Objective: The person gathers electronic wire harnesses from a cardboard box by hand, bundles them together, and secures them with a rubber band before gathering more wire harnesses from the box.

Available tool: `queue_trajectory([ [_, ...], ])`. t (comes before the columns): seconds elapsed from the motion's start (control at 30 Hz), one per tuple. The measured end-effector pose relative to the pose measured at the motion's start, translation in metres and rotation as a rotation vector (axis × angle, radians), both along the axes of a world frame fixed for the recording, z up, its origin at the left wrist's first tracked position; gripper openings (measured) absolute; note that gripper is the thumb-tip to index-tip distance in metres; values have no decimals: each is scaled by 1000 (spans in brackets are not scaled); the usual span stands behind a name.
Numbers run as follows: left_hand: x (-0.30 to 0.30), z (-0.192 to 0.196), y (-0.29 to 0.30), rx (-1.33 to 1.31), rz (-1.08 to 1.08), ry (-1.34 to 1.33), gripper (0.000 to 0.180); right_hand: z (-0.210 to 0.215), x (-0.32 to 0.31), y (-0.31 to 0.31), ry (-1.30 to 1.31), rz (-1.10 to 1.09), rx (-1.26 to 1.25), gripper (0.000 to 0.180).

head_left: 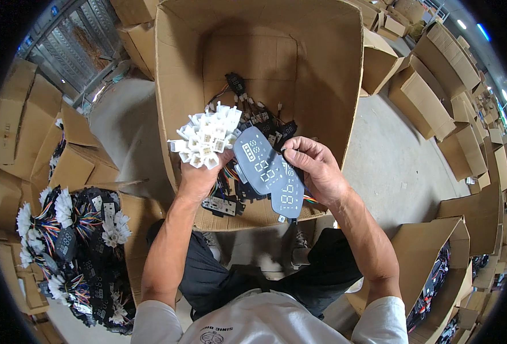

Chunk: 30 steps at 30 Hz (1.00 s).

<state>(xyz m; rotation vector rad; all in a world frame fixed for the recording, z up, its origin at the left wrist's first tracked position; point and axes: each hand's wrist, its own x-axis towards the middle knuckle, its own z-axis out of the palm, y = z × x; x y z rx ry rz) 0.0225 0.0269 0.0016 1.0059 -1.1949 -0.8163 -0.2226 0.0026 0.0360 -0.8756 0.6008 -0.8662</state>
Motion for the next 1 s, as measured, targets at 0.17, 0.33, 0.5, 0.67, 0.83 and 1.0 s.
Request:
queue_trajectory([
  [0.17,-4,13,-5,131,-47,448,38,-1,2,-2,89,-148,-69,11],
  [0.33,-8,13,1,137,-143,287,37,-9,6,-1,198,-282,-127,12],
  [0.5,6,1,9,-235,-12,-745,52,-10,2,-8,60,-222,195,14],
  [0.67,-8,2,22,143,-480,157,65,-11,1,-9,-6,-146,305,12],
  [0.83,8,-31,20,46,-319,-333,61,-9,7,-8,17,-150,302,11],
  [1.0,6,-28,11,0,-332,-314,56,-10,-1,-8,305,-106,16,25],
])
